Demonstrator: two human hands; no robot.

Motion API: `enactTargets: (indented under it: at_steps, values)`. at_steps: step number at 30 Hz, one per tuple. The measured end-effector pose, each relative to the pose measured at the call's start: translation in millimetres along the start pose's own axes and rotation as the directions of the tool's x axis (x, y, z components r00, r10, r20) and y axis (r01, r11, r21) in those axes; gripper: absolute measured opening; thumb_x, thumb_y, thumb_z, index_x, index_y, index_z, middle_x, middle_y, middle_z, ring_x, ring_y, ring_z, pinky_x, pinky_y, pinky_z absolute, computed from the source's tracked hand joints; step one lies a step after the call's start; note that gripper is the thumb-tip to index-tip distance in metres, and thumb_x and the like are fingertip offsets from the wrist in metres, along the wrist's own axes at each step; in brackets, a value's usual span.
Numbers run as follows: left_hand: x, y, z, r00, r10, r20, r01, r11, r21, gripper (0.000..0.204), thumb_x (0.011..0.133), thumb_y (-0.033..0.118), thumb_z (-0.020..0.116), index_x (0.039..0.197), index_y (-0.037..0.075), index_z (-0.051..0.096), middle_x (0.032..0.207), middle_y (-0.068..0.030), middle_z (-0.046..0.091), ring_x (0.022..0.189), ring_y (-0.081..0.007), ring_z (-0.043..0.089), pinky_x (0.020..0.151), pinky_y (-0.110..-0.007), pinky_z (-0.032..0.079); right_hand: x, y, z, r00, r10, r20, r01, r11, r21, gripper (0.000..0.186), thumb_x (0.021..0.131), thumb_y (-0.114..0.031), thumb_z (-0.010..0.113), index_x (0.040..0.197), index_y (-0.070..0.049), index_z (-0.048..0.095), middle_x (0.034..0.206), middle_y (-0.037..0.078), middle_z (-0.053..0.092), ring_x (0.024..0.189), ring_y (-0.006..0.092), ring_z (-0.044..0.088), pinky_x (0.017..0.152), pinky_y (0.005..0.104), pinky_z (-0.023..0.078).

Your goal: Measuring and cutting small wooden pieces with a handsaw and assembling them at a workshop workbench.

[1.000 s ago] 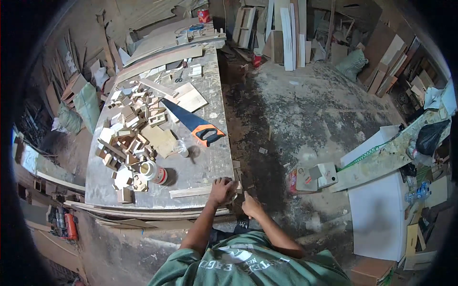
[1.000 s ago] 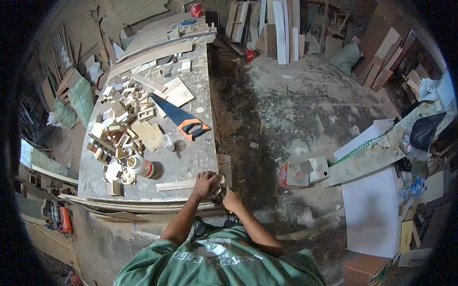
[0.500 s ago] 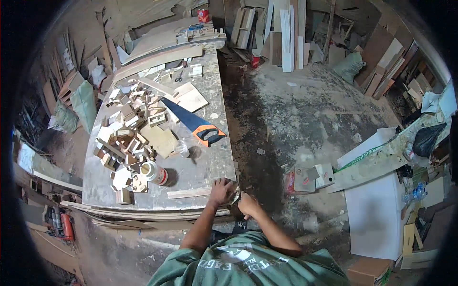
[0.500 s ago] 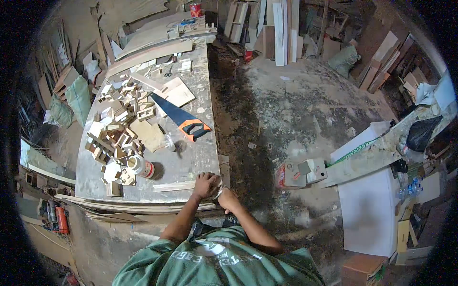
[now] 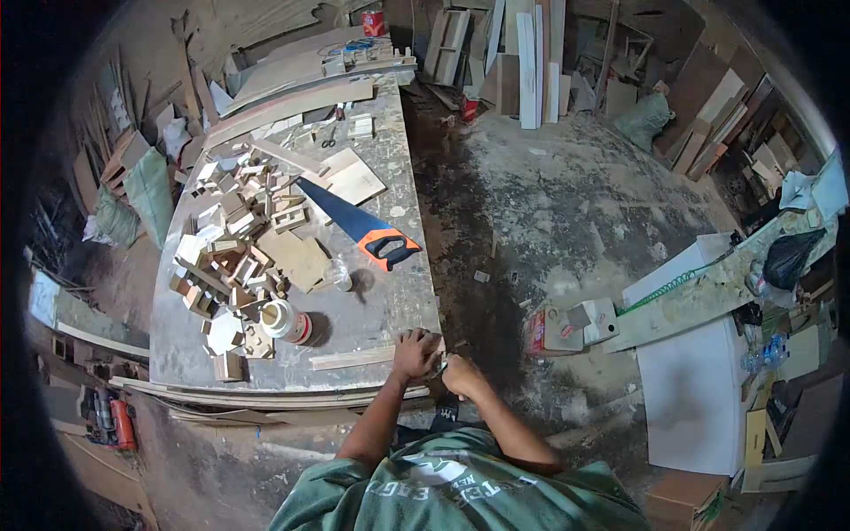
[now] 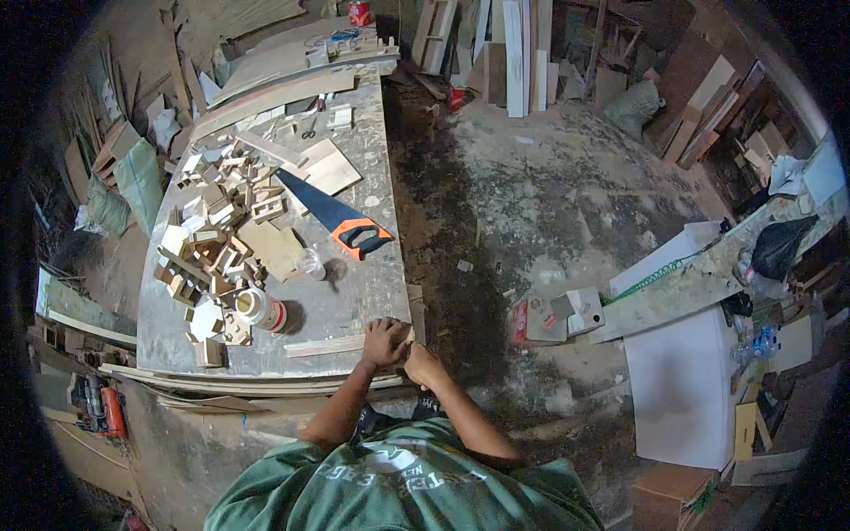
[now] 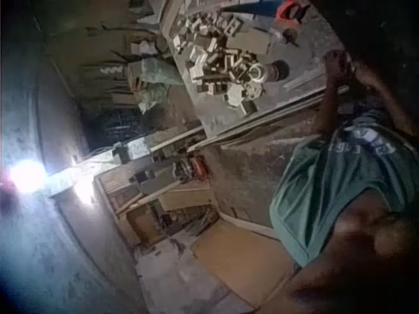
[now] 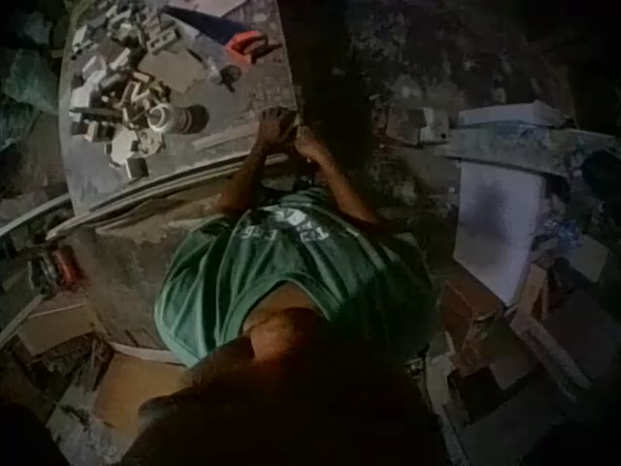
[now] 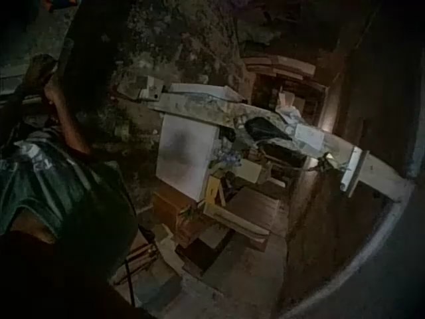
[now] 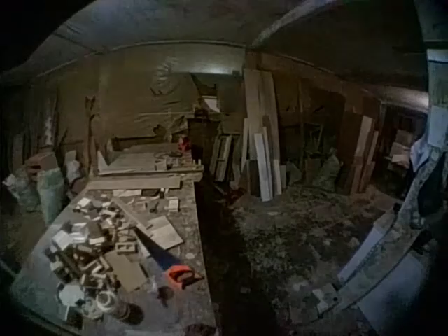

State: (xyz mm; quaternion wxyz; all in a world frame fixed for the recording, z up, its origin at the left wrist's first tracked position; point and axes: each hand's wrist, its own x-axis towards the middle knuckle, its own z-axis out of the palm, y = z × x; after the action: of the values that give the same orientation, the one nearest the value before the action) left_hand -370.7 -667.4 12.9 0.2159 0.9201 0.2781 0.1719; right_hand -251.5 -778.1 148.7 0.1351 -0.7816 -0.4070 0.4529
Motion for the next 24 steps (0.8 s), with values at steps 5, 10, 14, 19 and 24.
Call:
enactTargets:
  at_steps: [5, 10, 14, 19, 24]
  values:
    - [1, -2, 2, 1.0, -0.019, 0.009, 0.02, 0.999, -0.045, 0.046, 0.077, 0.039, 0.069, 0.118, 0.019, 0.063, 0.116, -0.0102, 0.057, 0.108, -0.0356, 0.05, 0.093, -0.049, 0.036, 20, 16, 5, 0.999, -0.006, 0.036, 0.005, 1.0, 0.024, 0.029, 0.086, -0.005, 0.049, 0.107, 0.013, 0.056, 0.088, 0.032, 0.064, 0.059, 0.038, 0.067, 0.057, 0.0462, 0.054]
    - [1, -6, 1, 0.998, -0.033, 0.055, 0.035, 0.999, -0.027, 0.043, 0.079, 0.04, 0.069, 0.117, 0.02, 0.064, 0.118, -0.0091, 0.057, 0.109, -0.0343, 0.05, 0.095, -0.05, 0.035, 26, 16, 3, 0.995, 0.058, 0.08, -0.059, 0.998, 0.013, 0.028, 0.083, -0.002, 0.045, 0.105, 0.011, 0.058, 0.079, 0.031, 0.064, 0.058, 0.0412, 0.066, 0.057, 0.0505, 0.052]
    - [6, -9, 1, 0.992, -0.091, 0.09, 0.091, 0.996, 0.005, 0.043, 0.078, 0.042, 0.069, 0.116, 0.021, 0.064, 0.118, -0.0084, 0.057, 0.109, -0.0335, 0.05, 0.092, -0.05, 0.037, 43, 39, 10, 0.999, -0.025, -0.041, 0.024, 1.0, -0.012, 0.028, 0.084, -0.002, 0.046, 0.105, 0.012, 0.058, 0.079, 0.031, 0.064, 0.059, 0.0412, 0.066, 0.055, 0.0505, 0.052]
    - [8, -7, 0, 0.986, -0.091, 0.137, 0.095, 0.995, -0.023, 0.046, 0.076, 0.041, 0.071, 0.114, 0.014, 0.064, 0.117, -0.0108, 0.055, 0.108, -0.0357, 0.05, 0.093, -0.05, 0.036, 45, 41, -1, 0.987, 0.048, 0.156, -0.064, 0.993, 0.101, 0.028, 0.087, -0.003, 0.047, 0.108, 0.013, 0.057, 0.073, 0.025, 0.064, 0.053, 0.0348, 0.065, 0.045, 0.0457, 0.052]
    - [4, -15, 5, 0.992, -0.061, 0.111, 0.061, 0.998, 0.001, 0.044, 0.076, 0.04, 0.071, 0.113, 0.017, 0.063, 0.117, -0.0106, 0.055, 0.108, -0.0357, 0.05, 0.09, -0.051, 0.037, 26, 14, -12, 0.982, 0.116, 0.149, -0.149, 0.96, 0.236, 0.034, 0.089, -0.002, 0.045, 0.119, 0.012, 0.053, 0.07, 0.019, 0.062, 0.048, 0.0273, 0.061, 0.042, 0.0412, 0.053]
